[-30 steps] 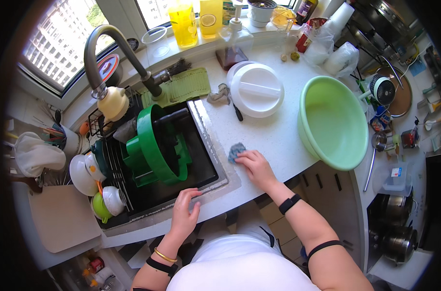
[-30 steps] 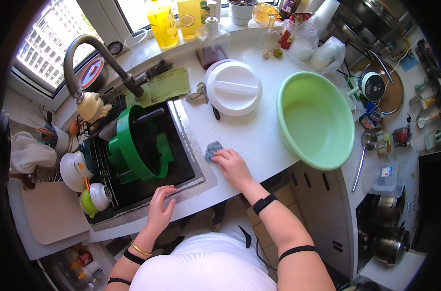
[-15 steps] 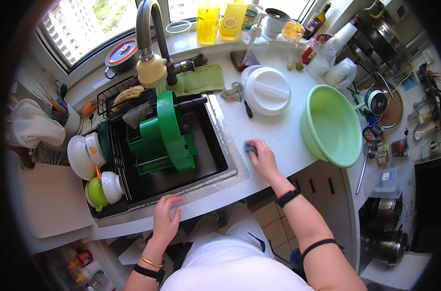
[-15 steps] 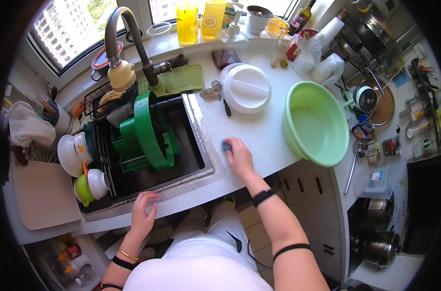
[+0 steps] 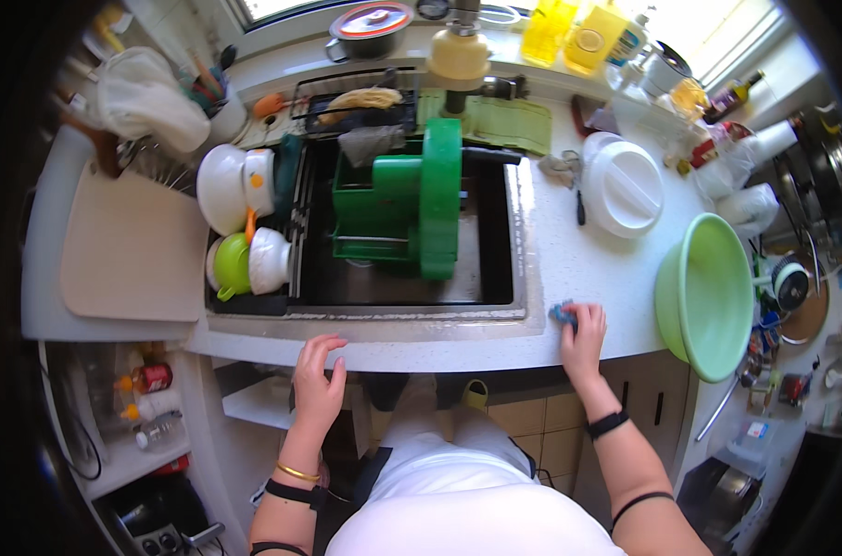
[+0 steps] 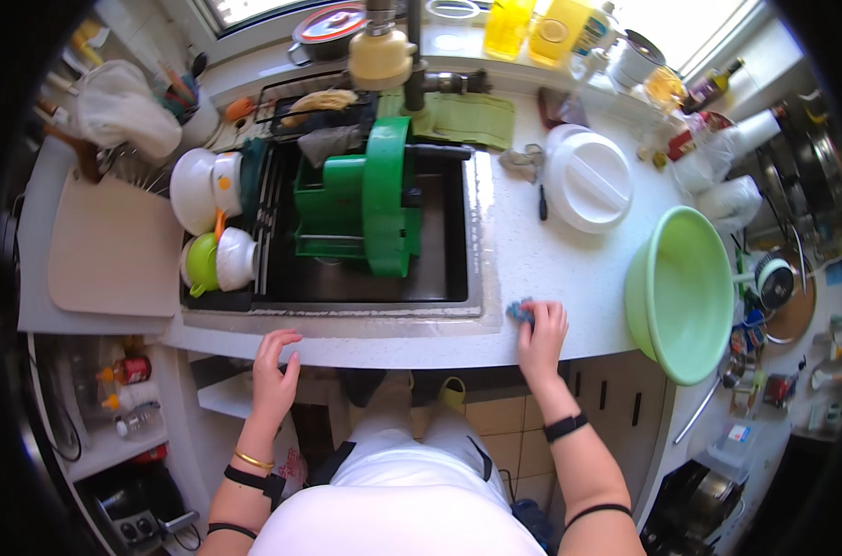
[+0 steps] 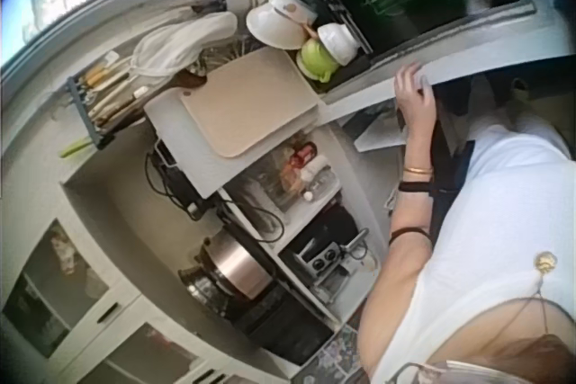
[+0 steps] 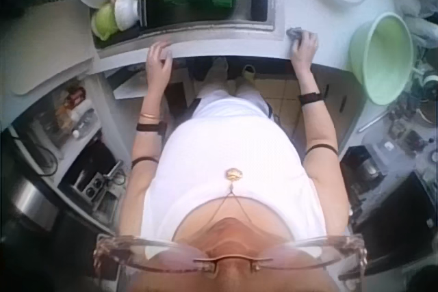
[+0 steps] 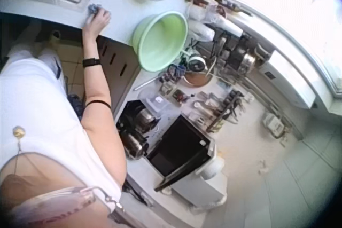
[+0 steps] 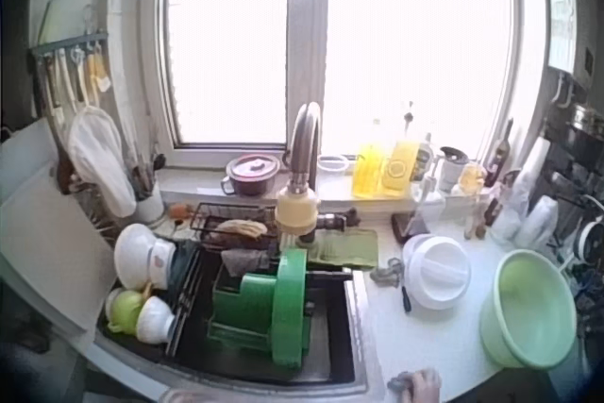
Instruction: Manually washing clothes in a basin, then cleaning a vegetable spinner at the kitchen sink.
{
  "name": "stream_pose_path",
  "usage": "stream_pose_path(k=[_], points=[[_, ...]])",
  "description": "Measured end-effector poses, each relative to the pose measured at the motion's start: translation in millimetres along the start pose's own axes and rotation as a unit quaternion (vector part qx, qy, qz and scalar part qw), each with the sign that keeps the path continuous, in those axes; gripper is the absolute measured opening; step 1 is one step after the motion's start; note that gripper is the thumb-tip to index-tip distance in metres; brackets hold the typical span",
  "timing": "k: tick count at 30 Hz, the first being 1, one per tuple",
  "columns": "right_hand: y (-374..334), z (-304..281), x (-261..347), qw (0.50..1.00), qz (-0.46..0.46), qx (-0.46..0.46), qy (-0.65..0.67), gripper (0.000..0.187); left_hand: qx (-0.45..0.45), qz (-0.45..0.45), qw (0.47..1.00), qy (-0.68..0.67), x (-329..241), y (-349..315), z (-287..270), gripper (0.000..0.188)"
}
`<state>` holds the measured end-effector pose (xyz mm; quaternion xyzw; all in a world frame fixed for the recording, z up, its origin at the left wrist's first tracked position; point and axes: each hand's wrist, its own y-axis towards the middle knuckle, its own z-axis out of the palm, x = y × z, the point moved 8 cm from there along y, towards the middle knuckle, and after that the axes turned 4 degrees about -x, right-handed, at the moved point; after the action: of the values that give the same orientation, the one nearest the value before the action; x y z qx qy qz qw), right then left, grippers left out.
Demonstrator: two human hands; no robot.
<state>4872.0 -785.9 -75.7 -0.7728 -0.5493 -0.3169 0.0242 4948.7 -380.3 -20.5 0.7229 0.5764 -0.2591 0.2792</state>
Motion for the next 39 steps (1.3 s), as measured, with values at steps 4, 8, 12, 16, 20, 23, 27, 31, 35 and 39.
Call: stream_pose_path(k=[4,8,12,16,20,23,27,31,35,39], points=[[-37.5,32.5,98.4,0.988,-0.067,0.079,0.115,0.029,-0.056,-0.028,0.998,0.012,9.0,-16.4,-12.5,0.019],[-36.0,106.5,205.6,0.925,-0.198,0.167,0.278,0.028,-0.091,-0.052,0.994,0.025,16.4,-41.7,-25.4,0.018],[-26.4,178.3,302.1,0.882,-0.232,0.190,0.363,0.021,-0.115,-0.085,0.989,0.031,19.9,-68.8,-35.4,0.018],[-56.7,208.7,352.8,0.831,-0.383,0.288,0.281,0.028,-0.131,-0.111,0.985,0.026,18.3,-85.0,-40.3,0.019],[-77.7,153.0,300.7,0.813,-0.479,0.286,0.169,0.053,-0.139,-0.146,0.979,0.015,31.4,-107.8,-42.9,0.019],[-68.2,93.4,211.8,0.825,-0.448,0.339,0.056,0.064,-0.124,-0.136,0.983,0.000,27.7,-99.8,-30.5,0.019],[-40.3,25.3,91.5,0.900,-0.350,0.259,0.033,0.040,-0.091,-0.095,0.991,-0.024,4.4,-69.8,-10.8,0.018],[0.0,-2.4,47.1,0.965,-0.151,0.158,0.142,0.023,-0.040,-0.021,0.998,-0.051,-36.9,-29.1,22.0,0.019],[28.3,52.5,20.3,0.690,0.447,0.215,0.527,0.011,-0.010,0.026,0.997,-0.076,-70.9,-7.5,43.3,0.021],[61.0,100.3,17.0,0.540,0.448,0.226,0.676,0.019,0.024,0.058,0.994,-0.089,-83.5,0.3,60.3,0.021]])
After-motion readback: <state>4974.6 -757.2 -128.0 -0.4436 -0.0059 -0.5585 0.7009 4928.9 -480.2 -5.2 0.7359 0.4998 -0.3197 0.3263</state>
